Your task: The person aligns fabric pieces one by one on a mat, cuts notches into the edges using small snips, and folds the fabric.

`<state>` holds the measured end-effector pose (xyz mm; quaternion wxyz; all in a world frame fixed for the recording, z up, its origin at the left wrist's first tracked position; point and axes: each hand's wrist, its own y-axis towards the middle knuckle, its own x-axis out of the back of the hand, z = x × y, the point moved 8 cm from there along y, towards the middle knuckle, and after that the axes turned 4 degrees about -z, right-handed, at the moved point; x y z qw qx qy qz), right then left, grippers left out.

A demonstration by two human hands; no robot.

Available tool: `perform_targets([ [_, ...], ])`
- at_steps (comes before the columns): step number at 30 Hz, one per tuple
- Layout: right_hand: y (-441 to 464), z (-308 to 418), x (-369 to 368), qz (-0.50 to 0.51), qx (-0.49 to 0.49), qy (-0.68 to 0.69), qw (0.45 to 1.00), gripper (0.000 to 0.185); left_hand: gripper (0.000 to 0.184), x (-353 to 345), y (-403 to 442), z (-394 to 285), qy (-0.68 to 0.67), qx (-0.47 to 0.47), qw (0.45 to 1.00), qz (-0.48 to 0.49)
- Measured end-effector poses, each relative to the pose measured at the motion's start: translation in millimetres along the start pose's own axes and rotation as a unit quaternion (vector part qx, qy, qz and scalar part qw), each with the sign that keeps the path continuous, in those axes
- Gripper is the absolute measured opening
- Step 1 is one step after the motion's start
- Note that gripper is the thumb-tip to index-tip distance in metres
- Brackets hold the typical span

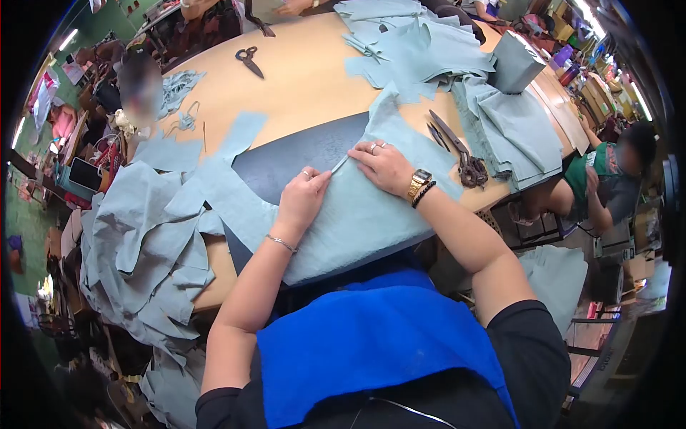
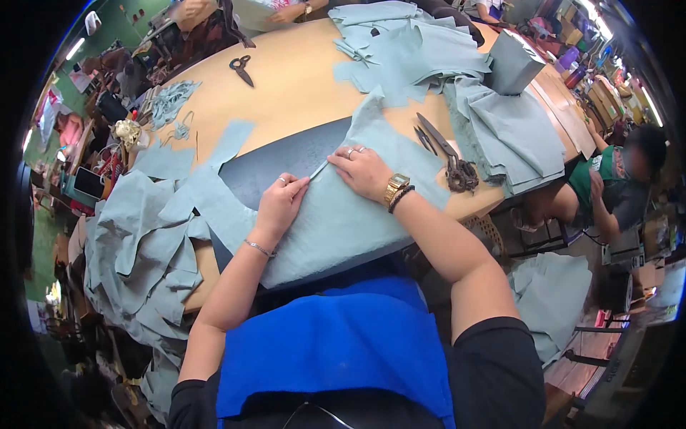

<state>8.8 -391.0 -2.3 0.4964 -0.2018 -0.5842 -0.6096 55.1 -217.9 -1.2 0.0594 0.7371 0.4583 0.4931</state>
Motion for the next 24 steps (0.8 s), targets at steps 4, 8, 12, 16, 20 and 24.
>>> perform_targets([
  [4, -0.4, 1.9, -10.6, 0.068, -0.012, -0.046, 0.997, 0.042, 0.015, 0.7, -2.1, -0.2, 0.025, -0.011, 1.0, 0.002],
  [8, 2.4, 39.0, 0.3, 0.194, -0.025, -0.121, 0.973, 0.067, 0.015, -0.7, -2.3, -1.1, 0.032, -0.008, 0.999, 0.004],
  [12, -1.0, 15.4, 0.1, 0.19, -0.101, -0.154, 0.964, 0.08, 0.015, 0.2, -2.9, -2.2, 0.043, -0.008, 0.999, 0.009],
  [16, 3.7, -11.4, 7.5, 0.115, -0.133, -0.173, 0.969, 0.071, 0.015, -0.8, -4.2, -1.7, 0.034, -0.016, 0.999, -0.003],
  [20, 2.7, 37.9, -13.1, 0.1, -0.043, -0.038, 0.993, 0.059, 0.016, 3.2, -3.9, -1.1, 0.022, -0.007, 1.0, 0.006],
  [24, -1.8, 55.2, -15.5, 0.105, -0.013, -0.044, 0.993, 0.058, 0.016, 19.3, -16.2, 9.3, -0.003, 0.037, 0.998, 0.044],
])
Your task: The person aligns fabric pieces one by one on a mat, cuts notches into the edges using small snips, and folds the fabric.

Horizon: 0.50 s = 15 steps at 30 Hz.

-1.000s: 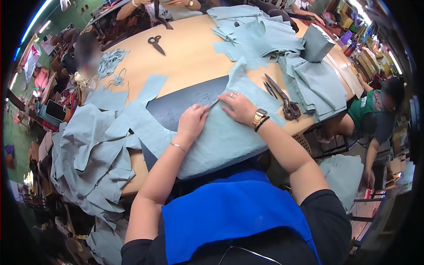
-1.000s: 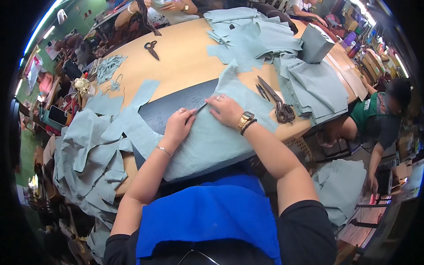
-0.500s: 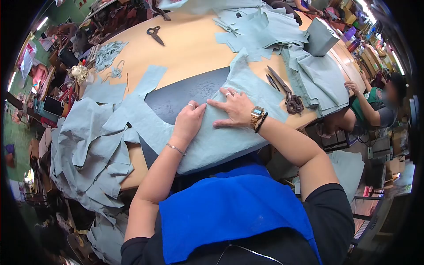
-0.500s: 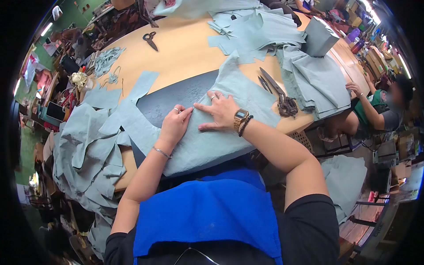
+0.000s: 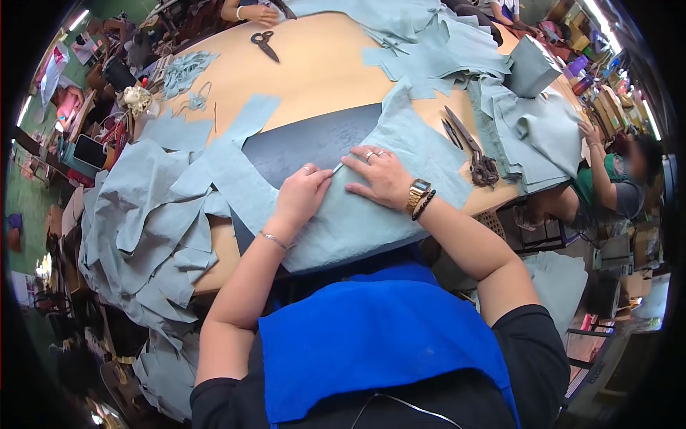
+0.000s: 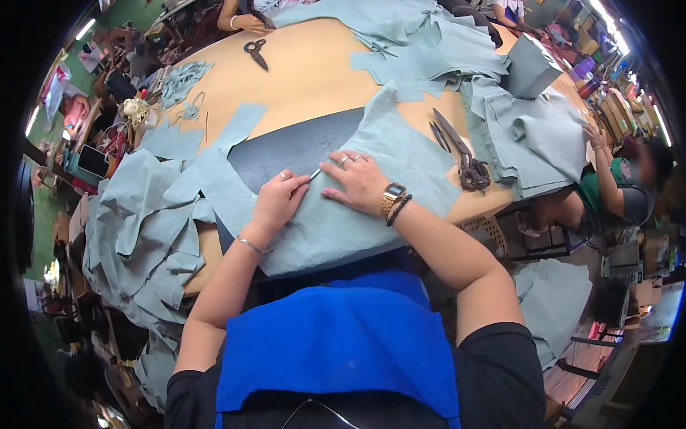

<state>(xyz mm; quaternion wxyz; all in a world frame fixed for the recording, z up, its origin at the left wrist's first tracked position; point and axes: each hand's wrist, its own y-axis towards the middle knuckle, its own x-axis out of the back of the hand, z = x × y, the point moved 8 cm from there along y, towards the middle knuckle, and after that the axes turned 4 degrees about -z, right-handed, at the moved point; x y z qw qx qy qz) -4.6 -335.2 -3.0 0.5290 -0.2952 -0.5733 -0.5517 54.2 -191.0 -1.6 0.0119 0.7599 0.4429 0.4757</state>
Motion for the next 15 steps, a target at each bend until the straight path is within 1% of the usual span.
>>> perform_targets([
  [2, -0.4, -0.7, -2.8, 0.015, 0.001, -0.003, 1.0, 0.06, 0.016, 11.5, -11.2, 1.4, -0.011, -0.026, 1.0, -0.006],
  [5, -1.7, -0.1, -9.3, 0.045, -0.015, -0.019, 0.999, 0.07, 0.016, 19.5, -20.2, 1.0, 0.008, -0.039, 0.999, -0.008],
  [8, -0.8, 25.3, 2.8, 0.152, -0.031, -0.077, 0.985, 0.081, 0.017, 23.2, -22.8, -6.5, 0.055, -0.061, 0.996, -0.018],
  [11, -4.0, 25.6, 0.0, 0.146, -0.047, -0.078, 0.985, 0.088, 0.017, 22.7, -24.4, -6.3, 0.063, -0.07, 0.995, -0.026],
  [14, -4.0, -2.0, -1.1, 0.117, -0.08, -0.099, 0.985, 0.089, 0.017, 23.6, -25.0, -5.7, 0.074, -0.058, 0.995, -0.022],
  [15, -1.6, -10.6, 7.7, 0.093, -0.109, -0.128, 0.981, 0.082, 0.016, 23.6, -24.9, -6.3, 0.079, -0.059, 0.995, -0.022],
])
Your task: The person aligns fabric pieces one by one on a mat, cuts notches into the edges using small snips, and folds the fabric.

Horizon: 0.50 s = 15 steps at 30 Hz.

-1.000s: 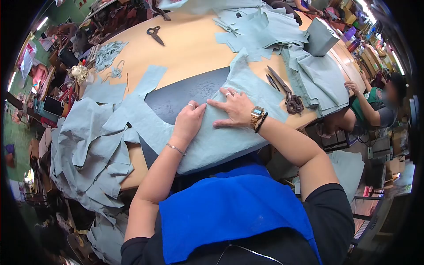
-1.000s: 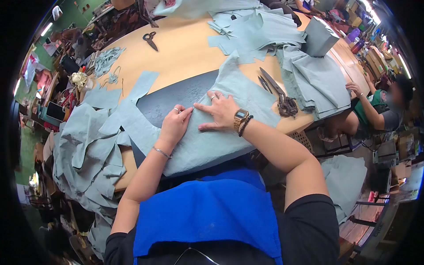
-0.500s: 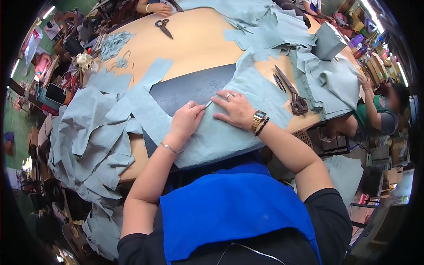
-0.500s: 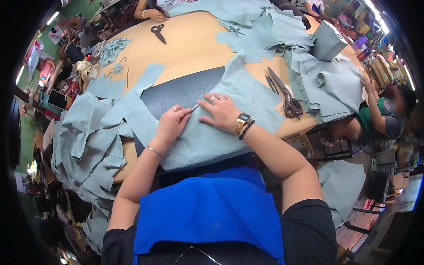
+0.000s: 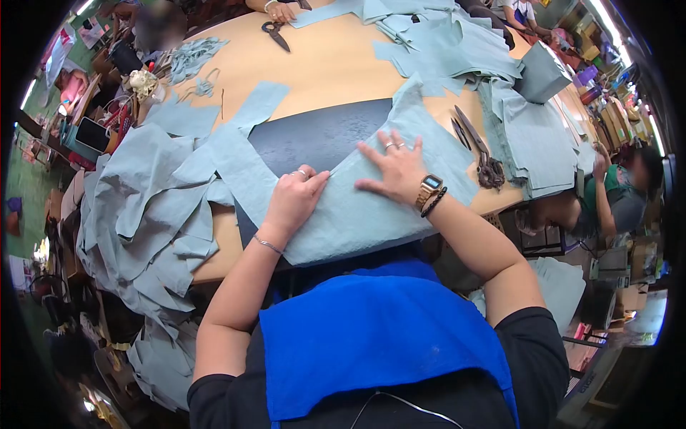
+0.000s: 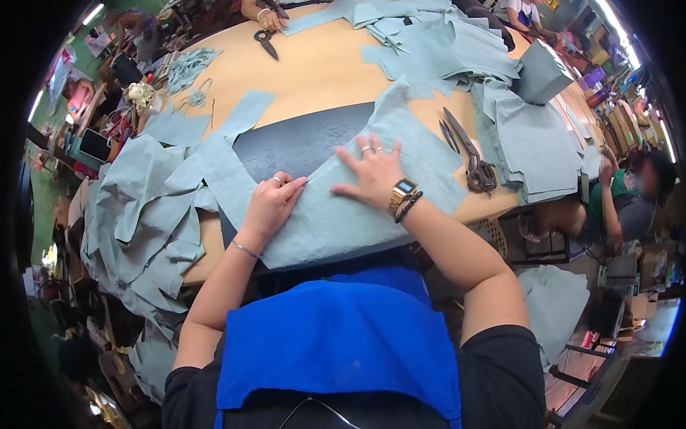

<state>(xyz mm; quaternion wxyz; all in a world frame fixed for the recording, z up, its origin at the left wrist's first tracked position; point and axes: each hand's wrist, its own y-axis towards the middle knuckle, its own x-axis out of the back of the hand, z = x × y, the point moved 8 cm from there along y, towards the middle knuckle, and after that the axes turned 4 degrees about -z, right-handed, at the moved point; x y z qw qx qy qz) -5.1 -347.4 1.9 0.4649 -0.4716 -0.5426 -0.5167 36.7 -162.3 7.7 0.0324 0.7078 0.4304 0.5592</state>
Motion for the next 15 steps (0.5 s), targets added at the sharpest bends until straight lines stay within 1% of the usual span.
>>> perform_targets([
  [3, 7.9, 5.3, 5.4, -0.046, 0.033, 0.044, 0.997, 0.07, 0.016, 0.4, 0.5, 0.9, 0.003, 0.001, 1.0, 0.001],
  [4, 6.5, 22.4, 11.3, -0.083, 0.093, 0.11, 0.986, 0.058, 0.016, 0.3, 0.6, 2.2, -0.005, 0.005, 1.0, 0.001],
  [7, -2.5, 61.4, 3.1, -0.079, 0.169, 0.175, 0.967, 0.056, 0.014, 0.0, -1.3, 10.9, -0.034, 0.033, 0.999, 0.024],
  [8, -3.8, 64.0, 3.4, -0.09, 0.159, 0.174, 0.968, 0.056, 0.014, 1.5, -3.3, 14.8, -0.044, 0.046, 0.997, 0.036],
  [11, -0.8, 66.0, 0.5, -0.056, 0.148, 0.172, 0.972, 0.056, 0.013, 14.6, -7.6, 23.9, -0.031, 0.077, 0.991, 0.103],
  [14, -2.5, 76.2, 7.9, -0.03, 0.166, 0.141, 0.976, 0.058, 0.014, 23.1, -8.5, 23.3, -0.012, 0.062, 0.99, 0.13],
  [15, -3.1, 78.4, 7.1, -0.027, 0.166, 0.13, 0.977, 0.059, 0.014, 25.4, -9.8, 24.6, 0.001, 0.056, 0.991, 0.124],
])
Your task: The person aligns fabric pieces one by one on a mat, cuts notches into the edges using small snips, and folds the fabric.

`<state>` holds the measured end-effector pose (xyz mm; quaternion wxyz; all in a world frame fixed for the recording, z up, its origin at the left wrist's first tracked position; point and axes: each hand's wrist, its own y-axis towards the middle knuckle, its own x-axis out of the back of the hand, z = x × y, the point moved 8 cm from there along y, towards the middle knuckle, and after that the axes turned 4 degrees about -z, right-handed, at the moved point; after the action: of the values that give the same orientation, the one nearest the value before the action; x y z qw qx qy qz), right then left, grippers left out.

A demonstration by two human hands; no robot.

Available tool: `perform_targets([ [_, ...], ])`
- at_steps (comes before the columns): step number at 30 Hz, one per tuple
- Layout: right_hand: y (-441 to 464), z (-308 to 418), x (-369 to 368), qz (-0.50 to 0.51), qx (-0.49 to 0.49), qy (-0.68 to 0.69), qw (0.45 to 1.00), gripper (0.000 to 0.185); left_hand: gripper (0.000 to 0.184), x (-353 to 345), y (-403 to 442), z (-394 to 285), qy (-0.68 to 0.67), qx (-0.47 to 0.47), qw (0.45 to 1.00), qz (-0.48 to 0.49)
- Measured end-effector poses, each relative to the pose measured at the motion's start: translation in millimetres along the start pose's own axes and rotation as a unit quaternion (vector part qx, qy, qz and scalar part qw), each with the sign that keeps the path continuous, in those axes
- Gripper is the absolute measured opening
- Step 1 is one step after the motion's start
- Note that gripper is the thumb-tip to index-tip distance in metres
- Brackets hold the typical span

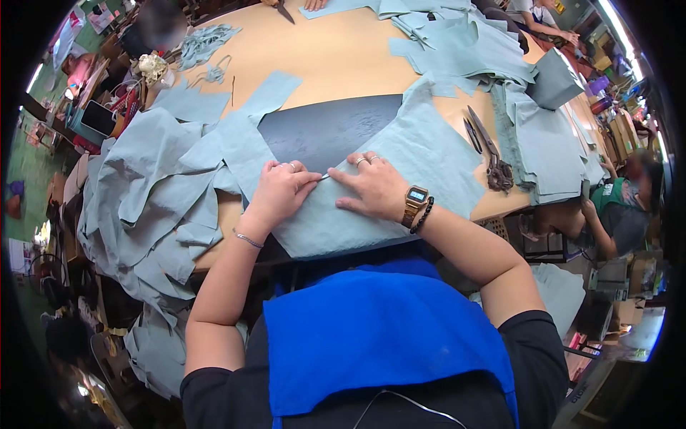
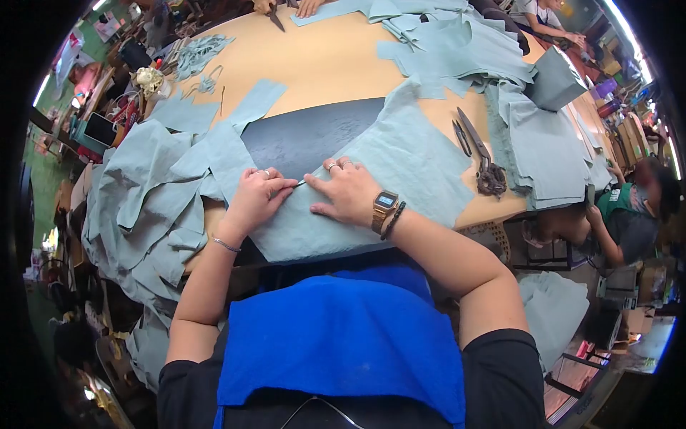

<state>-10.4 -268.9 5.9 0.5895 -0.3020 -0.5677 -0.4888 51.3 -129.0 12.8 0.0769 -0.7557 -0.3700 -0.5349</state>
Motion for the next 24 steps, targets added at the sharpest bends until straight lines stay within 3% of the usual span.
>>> perform_targets([
  [5, -0.1, 9.5, 1.0, 0.022, 0.012, -0.063, 0.998, 0.065, 0.012, 5.8, -8.8, 12.6, 0.045, 0.025, 0.999, 0.006],
  [11, 4.1, 13.7, -15.9, 0.04, 0.0, 0.011, 0.999, 0.07, 0.01, 12.7, -7.4, 16.8, 0.089, 0.055, 0.993, 0.063],
  [24, 13.7, 32.4, -2.1, 0.091, 0.005, 0.003, 0.996, 0.08, 0.016, 20.0, -16.0, 28.8, 0.099, -0.048, 0.991, 0.072],
])
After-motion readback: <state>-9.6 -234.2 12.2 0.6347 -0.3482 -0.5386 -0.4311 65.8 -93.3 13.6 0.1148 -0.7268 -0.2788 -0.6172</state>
